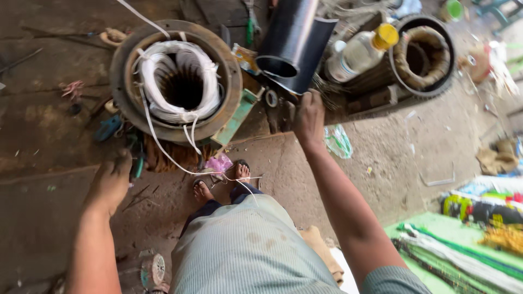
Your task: The person works at a cluttered workbench on an electric motor stator with white windings. They handle a black insulating sheet and white insulating ribbon, fold and press the material, cut pieces with pliers, and fit a small insulating ring component by hand.
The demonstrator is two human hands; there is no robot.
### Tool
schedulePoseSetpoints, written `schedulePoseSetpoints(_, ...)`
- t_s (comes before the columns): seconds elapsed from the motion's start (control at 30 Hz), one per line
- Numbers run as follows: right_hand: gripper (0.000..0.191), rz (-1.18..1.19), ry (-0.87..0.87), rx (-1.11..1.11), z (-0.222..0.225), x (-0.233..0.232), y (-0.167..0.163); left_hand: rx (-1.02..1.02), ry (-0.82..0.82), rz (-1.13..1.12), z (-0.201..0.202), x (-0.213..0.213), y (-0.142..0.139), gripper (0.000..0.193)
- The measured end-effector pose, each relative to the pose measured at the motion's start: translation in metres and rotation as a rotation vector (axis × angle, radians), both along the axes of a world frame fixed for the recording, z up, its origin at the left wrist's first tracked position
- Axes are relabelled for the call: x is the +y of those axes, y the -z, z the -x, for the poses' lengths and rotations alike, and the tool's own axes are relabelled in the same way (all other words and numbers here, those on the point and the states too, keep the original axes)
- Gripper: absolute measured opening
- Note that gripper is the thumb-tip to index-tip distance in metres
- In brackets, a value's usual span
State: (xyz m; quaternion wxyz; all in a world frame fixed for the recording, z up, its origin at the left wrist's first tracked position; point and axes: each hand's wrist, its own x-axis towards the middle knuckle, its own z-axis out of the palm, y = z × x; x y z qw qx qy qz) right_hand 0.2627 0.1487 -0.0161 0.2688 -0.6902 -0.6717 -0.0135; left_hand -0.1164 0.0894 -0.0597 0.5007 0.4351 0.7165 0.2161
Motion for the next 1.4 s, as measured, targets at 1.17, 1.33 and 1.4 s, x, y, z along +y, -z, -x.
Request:
schedulePoseSetpoints(1.17, 0.042, 1.186, -0.529, 0.602, -0.076, -0.111, 0.034, 0.175, -0.033, -0.178, -0.116, -0.178, -0.003, 0.044)
schedulePoseSetpoints(1.33, 0.052, 1.149, -0.564, 0.304, -0.069, -0.110, 0.023, 0.132, -0.049, -0.291, -0.133, -0.169, 0.010, 0.037)
schedulePoseSetpoints(1.4, 0.052, 1.145, -0.572, 0.235, -0.068, -0.109, 0.019, 0.129, -0.035, -0.299, -0.137, -0.163, 0.010, 0.032)
